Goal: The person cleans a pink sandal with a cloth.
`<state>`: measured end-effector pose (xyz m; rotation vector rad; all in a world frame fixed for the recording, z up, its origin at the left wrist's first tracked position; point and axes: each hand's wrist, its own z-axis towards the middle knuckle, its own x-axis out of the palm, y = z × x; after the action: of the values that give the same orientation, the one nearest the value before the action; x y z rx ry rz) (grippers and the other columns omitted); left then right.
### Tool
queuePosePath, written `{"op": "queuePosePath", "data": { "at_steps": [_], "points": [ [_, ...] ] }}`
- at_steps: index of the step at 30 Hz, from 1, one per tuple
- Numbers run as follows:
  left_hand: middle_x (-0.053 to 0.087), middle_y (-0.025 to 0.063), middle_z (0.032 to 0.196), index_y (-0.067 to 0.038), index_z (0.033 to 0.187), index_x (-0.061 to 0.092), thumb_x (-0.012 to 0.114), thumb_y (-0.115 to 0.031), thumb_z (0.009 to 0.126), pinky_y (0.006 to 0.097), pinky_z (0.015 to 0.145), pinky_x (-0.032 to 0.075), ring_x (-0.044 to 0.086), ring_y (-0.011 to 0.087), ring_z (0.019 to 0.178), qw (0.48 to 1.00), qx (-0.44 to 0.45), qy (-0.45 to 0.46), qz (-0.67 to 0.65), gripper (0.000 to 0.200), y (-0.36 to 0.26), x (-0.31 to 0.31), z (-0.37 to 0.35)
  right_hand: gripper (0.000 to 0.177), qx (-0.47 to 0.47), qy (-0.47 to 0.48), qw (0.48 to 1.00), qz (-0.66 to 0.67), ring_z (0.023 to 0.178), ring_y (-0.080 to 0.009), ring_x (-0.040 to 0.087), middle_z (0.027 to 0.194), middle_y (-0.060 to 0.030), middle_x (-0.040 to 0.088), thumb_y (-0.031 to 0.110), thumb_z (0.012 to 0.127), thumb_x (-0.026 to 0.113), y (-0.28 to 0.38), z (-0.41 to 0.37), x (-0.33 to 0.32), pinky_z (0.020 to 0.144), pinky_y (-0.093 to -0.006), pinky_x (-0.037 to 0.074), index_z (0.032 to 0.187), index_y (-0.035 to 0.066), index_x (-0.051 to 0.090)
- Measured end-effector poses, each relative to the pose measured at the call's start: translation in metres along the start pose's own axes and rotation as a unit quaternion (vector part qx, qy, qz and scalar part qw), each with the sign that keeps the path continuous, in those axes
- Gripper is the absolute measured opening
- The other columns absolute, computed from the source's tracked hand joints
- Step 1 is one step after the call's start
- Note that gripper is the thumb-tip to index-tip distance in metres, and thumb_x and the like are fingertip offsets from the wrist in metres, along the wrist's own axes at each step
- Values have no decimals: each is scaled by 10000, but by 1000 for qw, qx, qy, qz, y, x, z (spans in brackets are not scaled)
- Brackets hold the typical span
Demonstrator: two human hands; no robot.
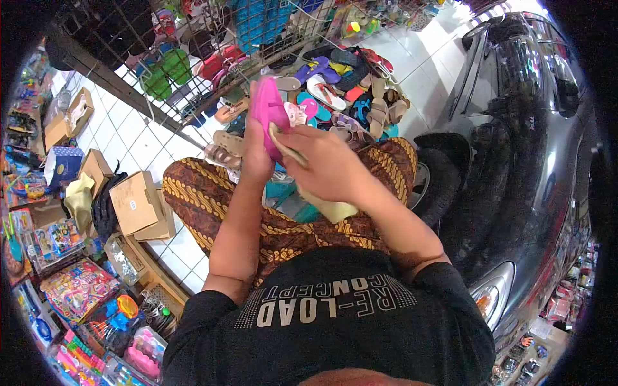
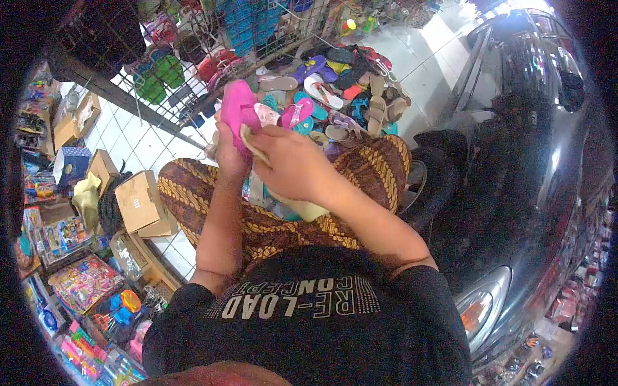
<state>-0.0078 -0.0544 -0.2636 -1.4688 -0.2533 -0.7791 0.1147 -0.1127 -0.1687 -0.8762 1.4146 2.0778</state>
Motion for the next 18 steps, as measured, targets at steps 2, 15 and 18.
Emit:
{"op": "queuePosePath", "data": {
  "at_steps": [2,15,18],
  "points": [
    [313,114,1540,-52,1566,76,313,-623,996,377,1111,344,410,214,1341,998,36,-16,52,841,10,9,1,306,70,58,996,-5,866,-382,670,967,-229,676,84,820,605,4,3,-17,761,-435,547,1104,12,690],
    [36,246,1600,31,1518,-149,439,-782,853,466,1166,175,212,340,1442,927,265,-72,254,1204,33,5,-17,203,130,-178,975,-24,752,-387,679,852,-223,681,136,881,623,16,-7,20,668,-449,539,1008,1,704],
    [84,268,1581,21,1532,-99,421,-772,867,484,1153,204,248,369,1418,910,300,-67,278,1158,39,-3,-14,247,126,-117,985,24,794,-361,696,942,-230,695,129,896,626,9,-9,18,706,-398,550,1097,10,703]
  ]
}}
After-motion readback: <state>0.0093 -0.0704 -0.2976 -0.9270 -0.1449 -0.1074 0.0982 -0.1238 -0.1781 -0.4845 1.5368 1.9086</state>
